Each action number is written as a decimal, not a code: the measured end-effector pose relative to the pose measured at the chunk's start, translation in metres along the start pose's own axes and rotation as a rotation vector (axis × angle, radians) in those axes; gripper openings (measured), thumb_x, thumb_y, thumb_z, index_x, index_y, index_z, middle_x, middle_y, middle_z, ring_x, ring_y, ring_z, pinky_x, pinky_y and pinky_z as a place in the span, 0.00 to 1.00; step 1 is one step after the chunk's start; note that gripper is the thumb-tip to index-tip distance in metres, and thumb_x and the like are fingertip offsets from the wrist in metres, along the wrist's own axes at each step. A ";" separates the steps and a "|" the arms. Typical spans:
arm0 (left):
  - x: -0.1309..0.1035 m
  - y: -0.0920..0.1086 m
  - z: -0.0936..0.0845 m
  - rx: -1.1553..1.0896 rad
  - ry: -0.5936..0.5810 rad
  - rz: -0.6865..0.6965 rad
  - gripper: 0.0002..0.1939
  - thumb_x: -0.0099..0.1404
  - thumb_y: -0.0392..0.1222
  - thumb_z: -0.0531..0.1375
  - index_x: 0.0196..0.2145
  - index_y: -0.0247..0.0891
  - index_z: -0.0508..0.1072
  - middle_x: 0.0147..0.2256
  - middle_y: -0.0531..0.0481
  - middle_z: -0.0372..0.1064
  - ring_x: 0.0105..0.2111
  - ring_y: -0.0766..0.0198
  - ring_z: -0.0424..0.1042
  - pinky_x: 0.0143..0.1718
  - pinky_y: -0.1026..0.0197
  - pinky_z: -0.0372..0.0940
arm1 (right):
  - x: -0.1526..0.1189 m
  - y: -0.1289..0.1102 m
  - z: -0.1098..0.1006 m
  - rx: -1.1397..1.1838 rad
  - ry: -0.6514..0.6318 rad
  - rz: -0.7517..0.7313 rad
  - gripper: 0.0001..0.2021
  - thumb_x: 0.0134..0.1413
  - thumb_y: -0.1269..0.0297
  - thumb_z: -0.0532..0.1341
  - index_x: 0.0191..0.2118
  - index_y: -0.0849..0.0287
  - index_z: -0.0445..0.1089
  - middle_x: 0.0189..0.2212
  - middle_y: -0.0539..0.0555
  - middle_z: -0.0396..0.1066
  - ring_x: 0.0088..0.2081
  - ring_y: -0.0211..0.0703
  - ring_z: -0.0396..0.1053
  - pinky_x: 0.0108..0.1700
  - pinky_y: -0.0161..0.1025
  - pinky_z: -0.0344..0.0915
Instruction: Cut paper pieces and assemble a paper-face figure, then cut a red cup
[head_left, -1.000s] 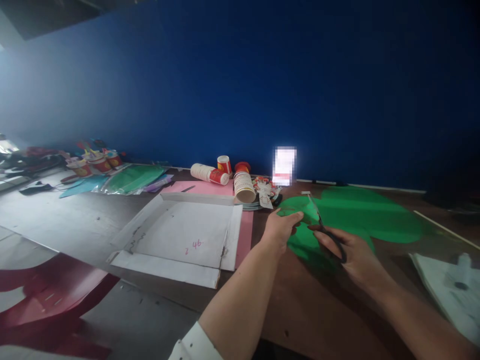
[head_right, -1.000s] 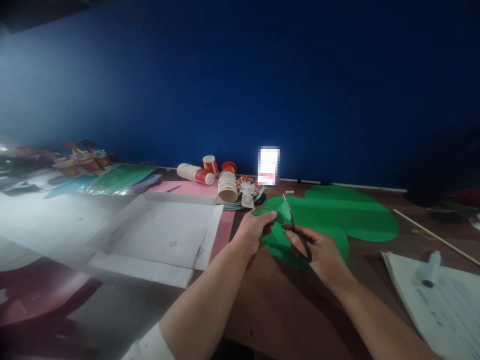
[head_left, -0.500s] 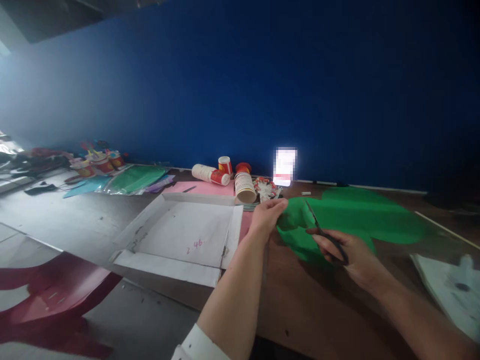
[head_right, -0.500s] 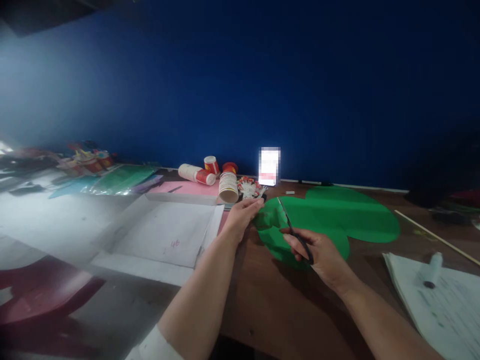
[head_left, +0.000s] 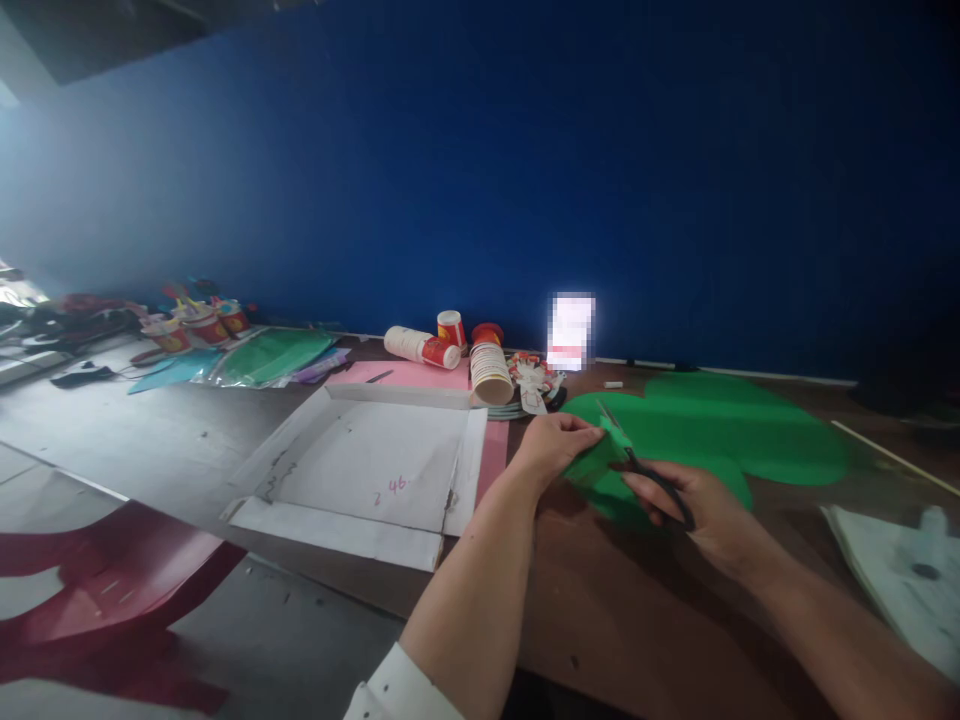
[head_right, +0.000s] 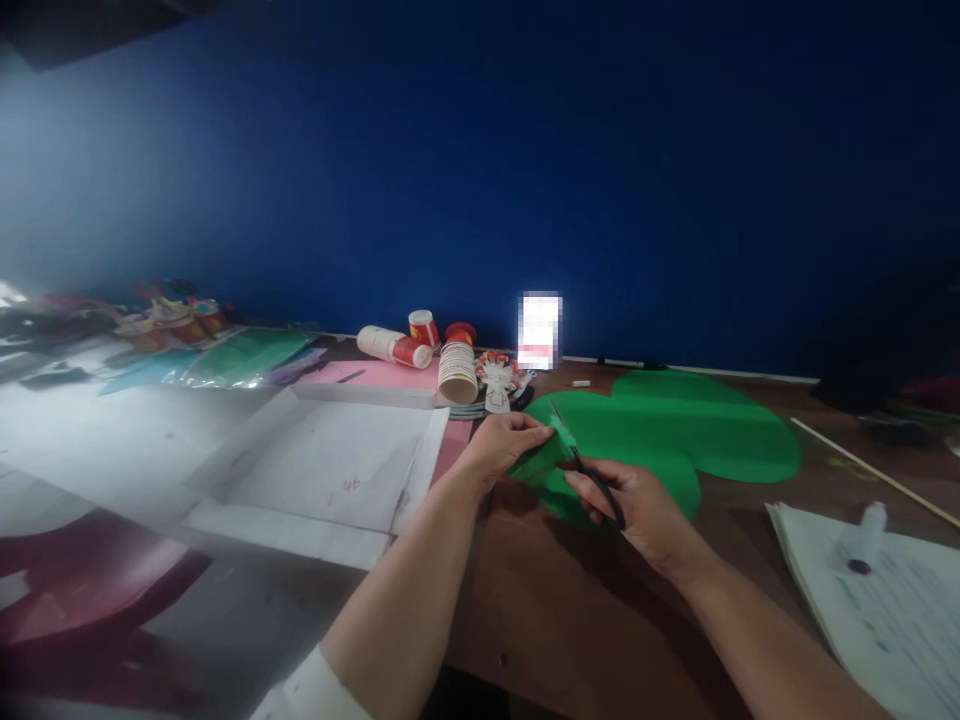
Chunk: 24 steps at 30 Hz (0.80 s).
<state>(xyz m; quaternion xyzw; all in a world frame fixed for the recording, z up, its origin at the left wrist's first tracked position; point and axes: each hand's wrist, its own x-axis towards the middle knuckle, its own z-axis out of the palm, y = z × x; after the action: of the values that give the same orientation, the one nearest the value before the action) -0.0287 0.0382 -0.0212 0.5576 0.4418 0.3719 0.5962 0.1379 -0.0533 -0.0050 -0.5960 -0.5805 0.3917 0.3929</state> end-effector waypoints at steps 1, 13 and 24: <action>0.000 -0.001 0.000 -0.004 0.000 -0.002 0.12 0.53 0.47 0.68 0.30 0.34 0.76 0.23 0.53 0.68 0.22 0.71 0.62 0.25 0.66 0.57 | 0.000 -0.001 0.000 0.002 0.008 -0.002 0.24 0.45 0.42 0.66 0.37 0.58 0.81 0.17 0.49 0.64 0.21 0.38 0.59 0.25 0.37 0.56; -0.002 0.001 0.002 -0.059 -0.023 -0.006 0.13 0.53 0.47 0.68 0.29 0.34 0.74 0.23 0.54 0.66 0.21 0.72 0.61 0.24 0.66 0.55 | 0.001 0.002 0.001 0.012 0.013 0.006 0.23 0.46 0.42 0.66 0.36 0.59 0.81 0.17 0.49 0.64 0.22 0.37 0.59 0.25 0.36 0.57; -0.001 -0.002 0.004 -0.021 -0.022 -0.015 0.14 0.54 0.48 0.68 0.30 0.34 0.74 0.23 0.54 0.68 0.22 0.71 0.62 0.25 0.67 0.57 | 0.003 0.012 -0.001 -0.015 -0.006 0.007 0.22 0.49 0.43 0.64 0.36 0.58 0.79 0.17 0.47 0.63 0.22 0.37 0.58 0.26 0.36 0.55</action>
<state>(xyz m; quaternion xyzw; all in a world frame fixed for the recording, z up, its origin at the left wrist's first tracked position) -0.0255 0.0360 -0.0232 0.5519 0.4355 0.3661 0.6097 0.1438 -0.0505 -0.0156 -0.5998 -0.5824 0.3904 0.3854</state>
